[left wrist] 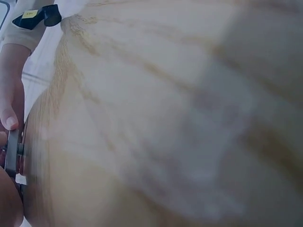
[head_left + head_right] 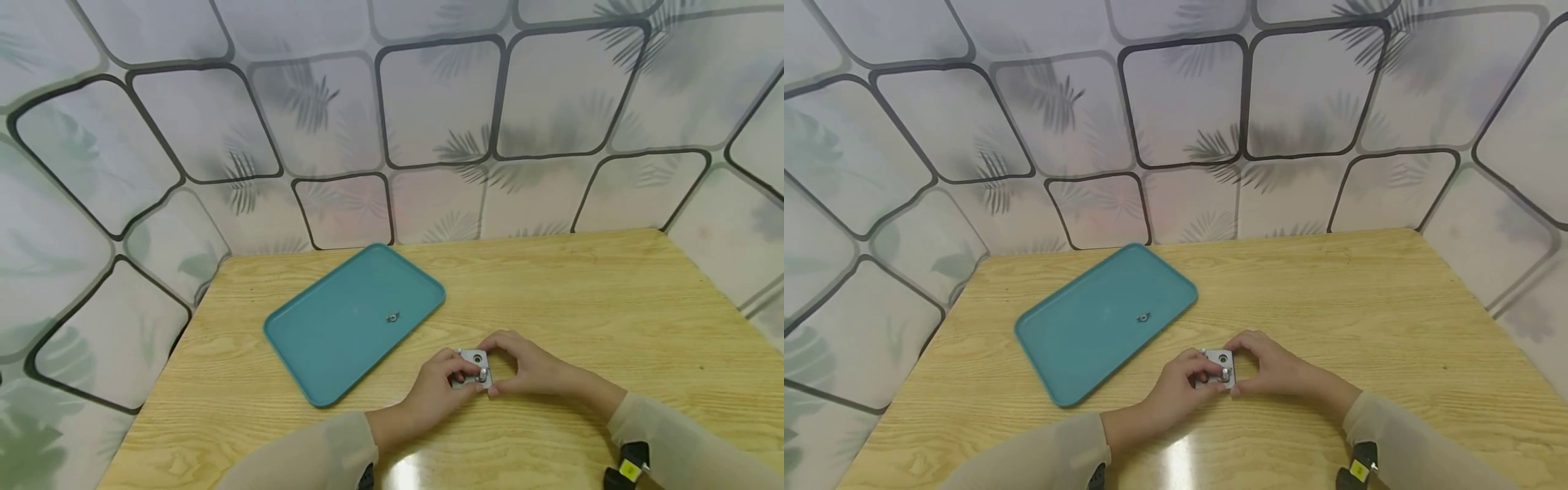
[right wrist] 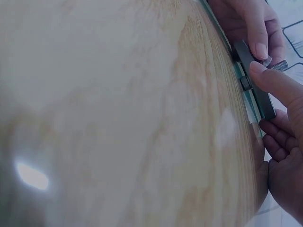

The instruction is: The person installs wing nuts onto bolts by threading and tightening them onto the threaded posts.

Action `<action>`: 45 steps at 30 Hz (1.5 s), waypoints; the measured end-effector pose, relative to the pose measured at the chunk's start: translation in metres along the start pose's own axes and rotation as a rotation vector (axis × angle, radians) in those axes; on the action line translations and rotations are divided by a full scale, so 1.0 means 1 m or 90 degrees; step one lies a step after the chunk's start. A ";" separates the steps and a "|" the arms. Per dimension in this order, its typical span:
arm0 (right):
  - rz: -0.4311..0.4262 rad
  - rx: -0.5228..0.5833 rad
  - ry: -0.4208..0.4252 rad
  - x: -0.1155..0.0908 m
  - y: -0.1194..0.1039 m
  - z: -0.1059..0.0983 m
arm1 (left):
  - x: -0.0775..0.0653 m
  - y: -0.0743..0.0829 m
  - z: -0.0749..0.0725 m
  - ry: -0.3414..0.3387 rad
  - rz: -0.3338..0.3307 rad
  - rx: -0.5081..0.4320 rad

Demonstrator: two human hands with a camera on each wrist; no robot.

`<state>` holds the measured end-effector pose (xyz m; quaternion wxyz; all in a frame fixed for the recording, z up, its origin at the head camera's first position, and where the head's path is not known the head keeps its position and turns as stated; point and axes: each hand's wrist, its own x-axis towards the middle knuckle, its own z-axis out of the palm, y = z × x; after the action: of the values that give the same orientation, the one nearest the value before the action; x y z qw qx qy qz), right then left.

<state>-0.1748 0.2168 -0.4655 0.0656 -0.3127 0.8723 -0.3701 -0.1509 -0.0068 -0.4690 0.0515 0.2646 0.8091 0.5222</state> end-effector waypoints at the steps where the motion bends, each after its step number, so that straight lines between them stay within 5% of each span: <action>1: 0.000 0.001 -0.001 0.000 0.000 0.000 | 0.000 0.000 0.000 0.000 0.000 0.001; 19: -0.012 -0.008 0.020 0.001 0.003 0.002 | 0.001 -0.004 0.000 0.036 -0.001 -0.031; 38: -0.011 -0.002 0.014 0.001 0.003 0.001 | -0.001 0.002 0.000 -0.008 0.001 0.008; 45: -0.009 0.002 0.013 0.001 0.001 0.001 | -0.002 -0.001 0.000 0.008 -0.013 -0.018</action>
<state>-0.1753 0.2164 -0.4664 0.0544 -0.3150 0.8701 -0.3752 -0.1499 -0.0080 -0.4703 0.0553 0.2524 0.8047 0.5345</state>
